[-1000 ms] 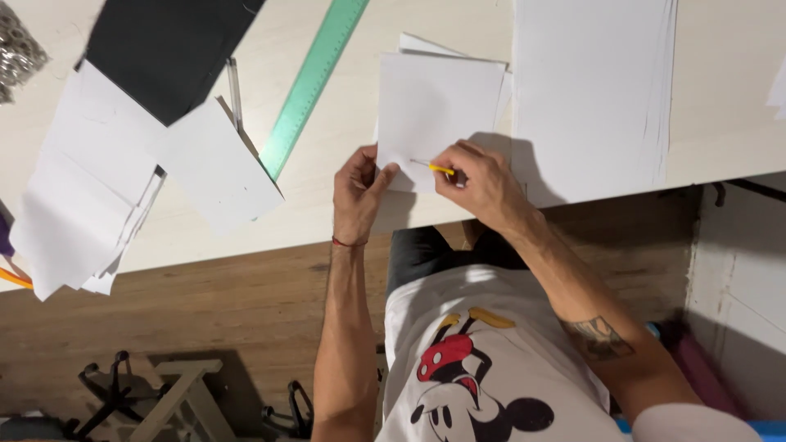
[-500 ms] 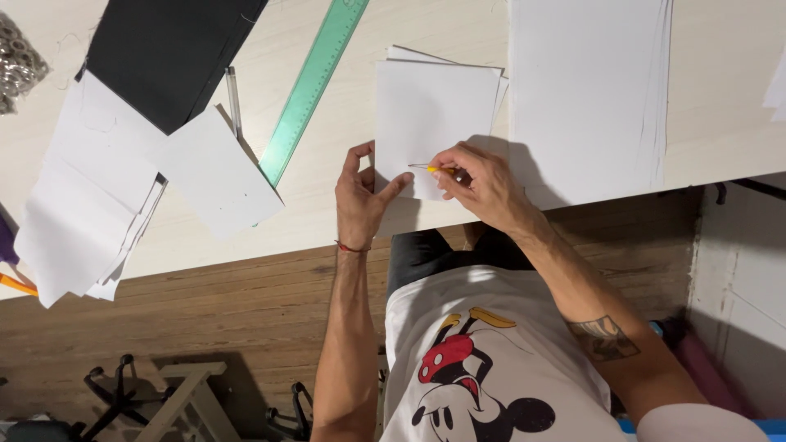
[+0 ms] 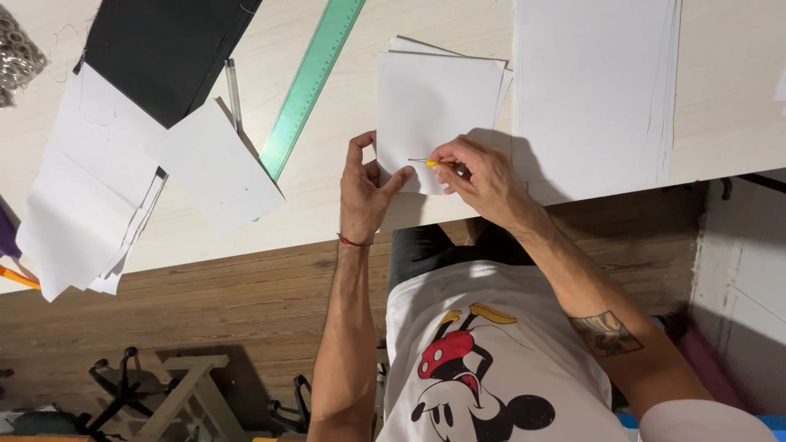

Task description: Marking specific points on small paper templates using a pencil and organizing materials on a workbench.

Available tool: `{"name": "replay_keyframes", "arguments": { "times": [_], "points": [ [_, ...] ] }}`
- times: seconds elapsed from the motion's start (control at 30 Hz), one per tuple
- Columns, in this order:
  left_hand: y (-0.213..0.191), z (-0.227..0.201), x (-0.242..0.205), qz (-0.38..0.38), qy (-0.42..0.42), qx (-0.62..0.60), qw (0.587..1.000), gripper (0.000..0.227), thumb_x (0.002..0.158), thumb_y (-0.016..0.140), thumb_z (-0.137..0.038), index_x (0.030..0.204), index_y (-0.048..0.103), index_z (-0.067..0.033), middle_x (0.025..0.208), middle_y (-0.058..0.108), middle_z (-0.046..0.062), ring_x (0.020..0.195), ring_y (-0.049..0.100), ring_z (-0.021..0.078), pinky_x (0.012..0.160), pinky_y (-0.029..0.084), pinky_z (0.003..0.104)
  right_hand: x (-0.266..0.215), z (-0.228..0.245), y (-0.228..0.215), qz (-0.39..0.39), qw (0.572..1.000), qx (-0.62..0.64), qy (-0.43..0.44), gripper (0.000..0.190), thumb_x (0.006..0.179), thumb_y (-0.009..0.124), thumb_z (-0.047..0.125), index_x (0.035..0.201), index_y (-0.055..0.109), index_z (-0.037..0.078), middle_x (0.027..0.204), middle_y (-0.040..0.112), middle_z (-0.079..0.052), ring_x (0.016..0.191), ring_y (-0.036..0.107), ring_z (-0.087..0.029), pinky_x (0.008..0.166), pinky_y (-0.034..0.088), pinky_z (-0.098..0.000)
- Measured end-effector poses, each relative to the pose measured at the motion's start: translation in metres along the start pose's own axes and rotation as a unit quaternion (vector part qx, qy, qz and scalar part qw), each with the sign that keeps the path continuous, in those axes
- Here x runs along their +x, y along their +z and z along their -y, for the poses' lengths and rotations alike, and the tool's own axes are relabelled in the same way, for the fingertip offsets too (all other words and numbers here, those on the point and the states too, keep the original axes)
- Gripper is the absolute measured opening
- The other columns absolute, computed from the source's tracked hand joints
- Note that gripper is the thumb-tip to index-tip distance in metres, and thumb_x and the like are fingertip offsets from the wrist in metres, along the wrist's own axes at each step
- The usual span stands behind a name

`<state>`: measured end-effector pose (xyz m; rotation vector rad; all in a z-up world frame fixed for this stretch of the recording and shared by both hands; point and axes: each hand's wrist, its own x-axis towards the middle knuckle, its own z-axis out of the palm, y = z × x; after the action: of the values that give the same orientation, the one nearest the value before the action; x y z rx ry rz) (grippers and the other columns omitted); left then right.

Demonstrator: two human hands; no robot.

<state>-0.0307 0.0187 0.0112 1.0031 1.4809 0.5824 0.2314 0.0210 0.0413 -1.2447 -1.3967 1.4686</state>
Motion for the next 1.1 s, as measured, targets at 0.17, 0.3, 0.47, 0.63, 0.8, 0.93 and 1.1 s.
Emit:
{"name": "replay_keyframes", "arguments": {
  "times": [0.17, 0.3, 0.47, 0.63, 0.8, 0.93, 1.1],
  "points": [
    [0.002, 0.003, 0.001, -0.002, 0.005, 0.001, 1.000, 0.072, 0.104, 0.095, -0.023, 0.162, 0.053, -0.0202, 0.109, 0.088, 0.020, 0.100, 0.087, 0.0266, 0.089, 0.071, 0.038, 0.001, 0.002, 0.000, 0.003, 1.000, -0.001, -0.004, 0.013, 0.117, 0.075, 0.004, 0.125, 0.076, -0.006, 0.104, 0.073, -0.024, 0.089, 0.085, -0.033, 0.072, 0.075, -0.0408],
    [0.001, 0.002, 0.001, -0.001, 0.010, 0.011, 1.000, 0.072, 0.104, 0.095, -0.025, 0.162, 0.053, -0.0188, 0.109, 0.088, 0.020, 0.100, 0.087, 0.0259, 0.088, 0.071, 0.038, 0.001, -0.001, 0.000, 0.004, 1.000, -0.002, -0.006, 0.012, 0.117, 0.075, 0.003, 0.124, 0.077, -0.006, 0.104, 0.073, -0.023, 0.089, 0.085, -0.033, 0.072, 0.075, -0.0405],
    [0.003, 0.000, -0.001, -0.002, 0.019, 0.015, 1.000, 0.070, 0.104, 0.095, -0.027, 0.160, 0.055, -0.0175, 0.108, 0.088, 0.021, 0.103, 0.087, 0.0293, 0.092, 0.070, 0.043, 0.001, 0.003, -0.001, 0.011, 1.000, 0.000, -0.003, 0.012, 0.118, 0.074, 0.003, 0.125, 0.077, -0.005, 0.105, 0.072, -0.021, 0.091, 0.085, -0.032, 0.073, 0.076, -0.0404],
    [0.003, 0.011, 0.003, -0.006, 0.023, 0.027, 0.999, 0.064, 0.104, 0.095, -0.027, 0.157, 0.059, -0.0177, 0.107, 0.088, 0.022, 0.104, 0.088, 0.0328, 0.091, 0.070, 0.044, 0.000, 0.002, 0.000, 0.009, 1.000, -0.001, 0.002, 0.012, 0.117, 0.074, 0.004, 0.126, 0.077, -0.003, 0.106, 0.072, -0.020, 0.092, 0.085, -0.031, 0.073, 0.076, -0.0402],
    [0.003, 0.003, 0.002, -0.008, 0.022, 0.033, 0.999, 0.057, 0.105, 0.095, -0.026, 0.152, 0.063, -0.0185, 0.106, 0.087, 0.021, 0.105, 0.087, 0.0311, 0.093, 0.069, 0.044, 0.000, -0.001, 0.000, 0.006, 1.000, -0.004, 0.001, 0.012, 0.117, 0.075, 0.005, 0.127, 0.078, -0.002, 0.106, 0.072, -0.019, 0.092, 0.085, -0.031, 0.073, 0.076, -0.0404],
    [0.004, 0.009, 0.002, -0.010, 0.020, 0.010, 1.000, 0.052, 0.104, 0.095, -0.025, 0.146, 0.067, -0.0178, 0.106, 0.088, 0.019, 0.105, 0.085, 0.0281, 0.094, 0.069, 0.042, -0.003, -0.022, 0.002, -0.029, 0.999, -0.032, -0.031, 0.010, 0.112, 0.082, 0.004, 0.120, 0.080, 0.000, 0.100, 0.072, -0.016, 0.084, 0.083, -0.028, 0.067, 0.073, -0.0378],
    [0.001, 0.023, 0.005, -0.015, 0.014, -0.011, 1.000, 0.047, 0.101, 0.098, -0.025, 0.140, 0.072, -0.0179, 0.106, 0.088, 0.018, 0.104, 0.084, 0.0244, 0.094, 0.068, 0.041, -0.004, -0.034, 0.004, -0.072, 0.993, -0.072, -0.052, 0.012, 0.105, 0.093, 0.009, 0.112, 0.084, 0.006, 0.094, 0.075, -0.009, 0.080, 0.081, -0.023, 0.065, 0.070, -0.0320]
  ]
}}
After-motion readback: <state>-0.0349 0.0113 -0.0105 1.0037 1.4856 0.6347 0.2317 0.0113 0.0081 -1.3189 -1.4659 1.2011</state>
